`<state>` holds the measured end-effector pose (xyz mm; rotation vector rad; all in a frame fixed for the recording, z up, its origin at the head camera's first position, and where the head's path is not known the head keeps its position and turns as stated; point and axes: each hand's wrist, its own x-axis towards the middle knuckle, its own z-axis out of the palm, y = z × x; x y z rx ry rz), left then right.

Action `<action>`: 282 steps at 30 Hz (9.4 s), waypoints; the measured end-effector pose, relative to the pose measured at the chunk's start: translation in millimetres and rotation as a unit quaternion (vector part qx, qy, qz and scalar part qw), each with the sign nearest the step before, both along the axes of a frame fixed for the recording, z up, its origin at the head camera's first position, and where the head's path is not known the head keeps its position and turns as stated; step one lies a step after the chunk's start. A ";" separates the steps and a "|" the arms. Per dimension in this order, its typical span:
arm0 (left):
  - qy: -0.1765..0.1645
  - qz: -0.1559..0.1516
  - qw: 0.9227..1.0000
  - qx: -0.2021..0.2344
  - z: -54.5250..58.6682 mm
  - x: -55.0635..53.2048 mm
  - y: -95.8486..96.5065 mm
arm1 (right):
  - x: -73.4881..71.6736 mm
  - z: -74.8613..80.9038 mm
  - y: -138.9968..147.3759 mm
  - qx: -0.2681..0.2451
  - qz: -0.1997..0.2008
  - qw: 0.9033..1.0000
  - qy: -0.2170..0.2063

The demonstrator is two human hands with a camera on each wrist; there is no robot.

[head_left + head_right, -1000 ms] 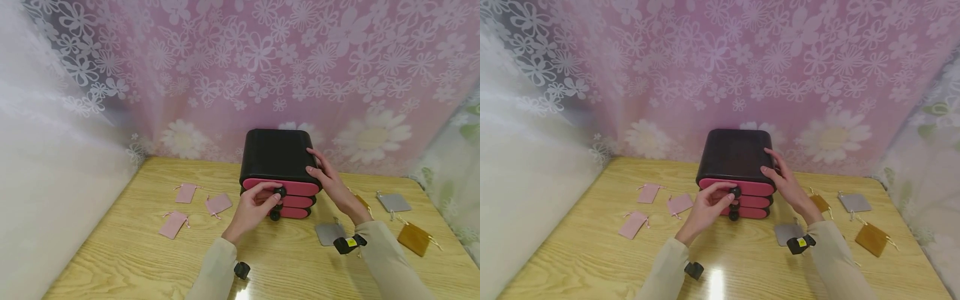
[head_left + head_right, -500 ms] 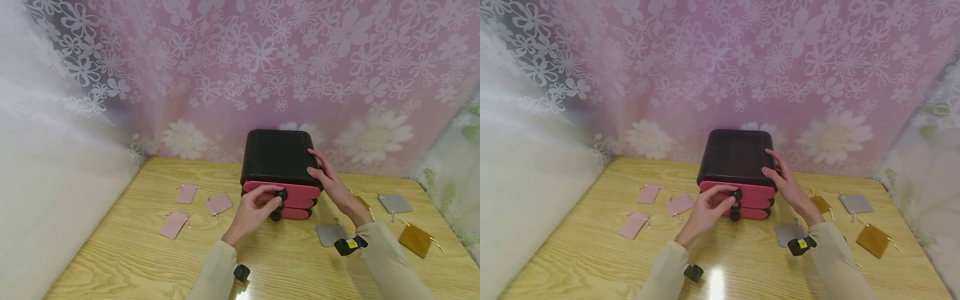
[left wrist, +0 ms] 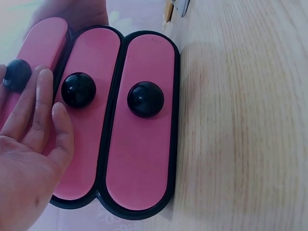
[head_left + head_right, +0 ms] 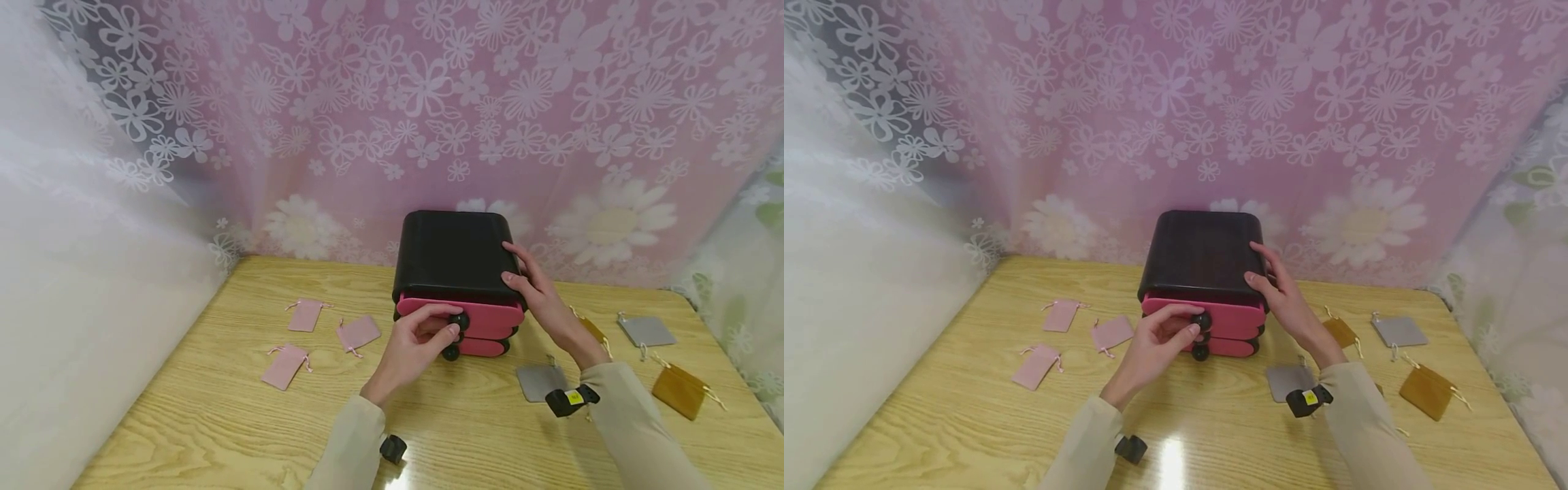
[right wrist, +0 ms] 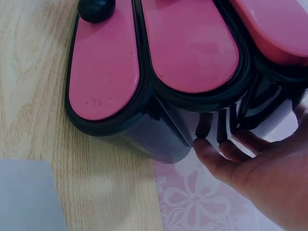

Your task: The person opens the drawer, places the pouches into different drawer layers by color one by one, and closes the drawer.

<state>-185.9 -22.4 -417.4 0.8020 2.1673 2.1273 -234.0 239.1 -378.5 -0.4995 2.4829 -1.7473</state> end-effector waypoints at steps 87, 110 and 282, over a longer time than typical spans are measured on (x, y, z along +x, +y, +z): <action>-0.010 -0.035 0.997 -0.068 -4.5 44.0 -21.3 | -1.0 4.7 0.8 -0.024 0.028 0.999 -0.025; -0.054 -0.146 0.984 -0.088 1.0 45.6 -38.1 | -2.6 2.5 0.7 -0.023 0.032 0.999 -0.019; 0.049 0.095 0.892 -0.440 -10.2 -50.6 -157.8 | -5.9 -0.1 4.3 -0.036 0.025 0.999 -0.019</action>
